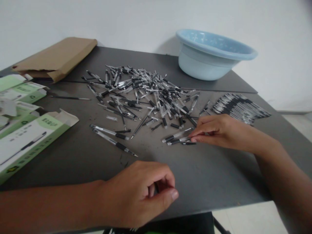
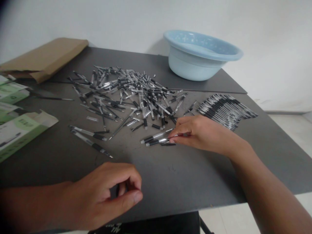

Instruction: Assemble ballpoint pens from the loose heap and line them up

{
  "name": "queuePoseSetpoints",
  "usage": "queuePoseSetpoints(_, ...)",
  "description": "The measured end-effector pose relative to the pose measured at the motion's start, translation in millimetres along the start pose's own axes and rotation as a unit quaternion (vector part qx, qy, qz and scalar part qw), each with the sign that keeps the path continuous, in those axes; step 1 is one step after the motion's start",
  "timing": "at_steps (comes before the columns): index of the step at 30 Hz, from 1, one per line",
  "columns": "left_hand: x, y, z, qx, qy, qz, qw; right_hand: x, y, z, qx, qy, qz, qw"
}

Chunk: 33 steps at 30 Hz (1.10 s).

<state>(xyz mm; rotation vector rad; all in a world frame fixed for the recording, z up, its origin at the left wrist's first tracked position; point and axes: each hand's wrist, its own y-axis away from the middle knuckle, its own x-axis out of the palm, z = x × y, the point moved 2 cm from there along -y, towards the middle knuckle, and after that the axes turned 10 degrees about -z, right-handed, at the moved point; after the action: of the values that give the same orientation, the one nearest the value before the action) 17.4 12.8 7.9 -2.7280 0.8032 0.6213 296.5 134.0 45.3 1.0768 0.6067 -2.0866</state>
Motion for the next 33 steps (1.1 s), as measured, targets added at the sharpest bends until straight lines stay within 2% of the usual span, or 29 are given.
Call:
queuePoseSetpoints(12,0.2,-1.2,1.1,-0.018,0.014,0.018,1.000,3.9,-2.3,-9.3,-0.005,0.043,0.004,0.999)
queuePoseSetpoints(22,-2.5,-1.7,-0.1,-0.033,0.025,0.020,0.999,0.7,-1.5,-0.8,-0.006,0.030,0.006,1.000)
queuePoseSetpoints(33,-2.0,-2.7,-0.6,-0.020,0.013,0.023,0.999,2.9,1.0,-9.6,-0.005,0.052,0.024,0.998)
